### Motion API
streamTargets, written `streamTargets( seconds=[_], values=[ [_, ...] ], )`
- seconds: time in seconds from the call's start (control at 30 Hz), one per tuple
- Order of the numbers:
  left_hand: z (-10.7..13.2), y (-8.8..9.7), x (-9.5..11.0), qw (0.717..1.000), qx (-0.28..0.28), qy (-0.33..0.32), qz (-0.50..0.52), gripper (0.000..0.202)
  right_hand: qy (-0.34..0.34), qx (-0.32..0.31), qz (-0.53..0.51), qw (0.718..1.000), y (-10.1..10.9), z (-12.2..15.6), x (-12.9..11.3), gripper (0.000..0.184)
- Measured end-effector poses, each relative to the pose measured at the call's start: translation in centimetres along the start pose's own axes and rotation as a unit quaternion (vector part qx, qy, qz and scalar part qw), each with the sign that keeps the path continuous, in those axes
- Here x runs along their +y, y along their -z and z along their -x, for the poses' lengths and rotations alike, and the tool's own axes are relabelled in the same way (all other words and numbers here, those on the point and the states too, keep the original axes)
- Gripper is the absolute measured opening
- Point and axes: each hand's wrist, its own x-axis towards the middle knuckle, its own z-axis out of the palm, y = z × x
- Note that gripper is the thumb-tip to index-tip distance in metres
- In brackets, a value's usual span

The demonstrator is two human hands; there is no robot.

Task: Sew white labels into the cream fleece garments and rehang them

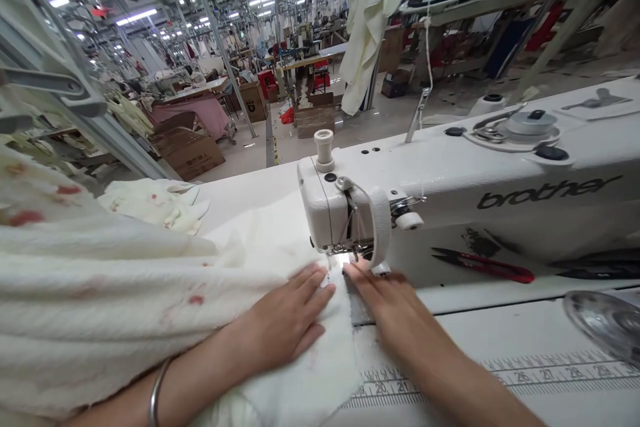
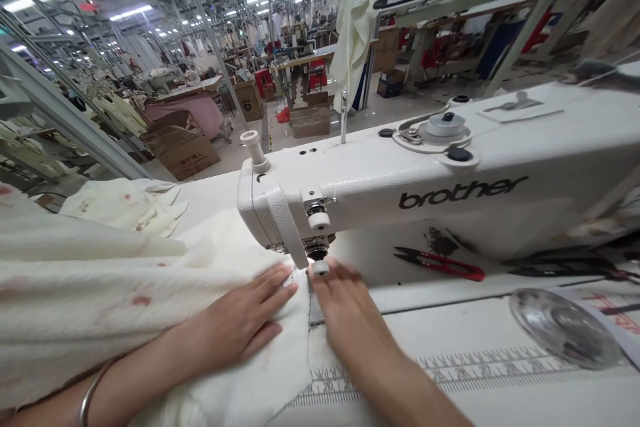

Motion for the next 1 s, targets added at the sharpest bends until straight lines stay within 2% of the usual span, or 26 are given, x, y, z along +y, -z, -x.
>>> streamTargets(
  seconds=[0.1,0.2,0.37,0.63,0.83,1.0],
  values=[
    [0.1,-0.2,0.0,1.0,0.007,-0.003,0.003,0.056,0.007,0.027,0.001,1.0,0.7,2.1,-1.9,0.056],
    [0.0,-0.3,0.0,1.0,0.005,-0.002,0.002,0.058,-0.019,0.029,-0.005,0.999,0.2,2.3,-2.7,0.052],
    [-0.1,-0.4,-0.3,1.0,0.001,-0.002,0.005,0.058,-0.045,0.033,-0.031,0.998,-0.7,1.8,-2.8,0.048],
    [0.0,-0.6,-0.8,1.0,0.025,0.011,0.003,0.055,-0.042,0.021,-0.024,0.999,-0.3,1.2,-2.8,0.058],
    [-0.2,-0.6,-0.9,0.999,0.038,0.01,-0.007,0.054,-0.046,0.012,-0.028,0.998,-0.6,1.1,-2.5,0.054],
    [-0.5,-0.4,-1.0,0.999,0.037,0.007,-0.014,0.051,-0.057,0.016,-0.036,0.998,-0.6,1.3,-2.5,0.058]
  ],
)
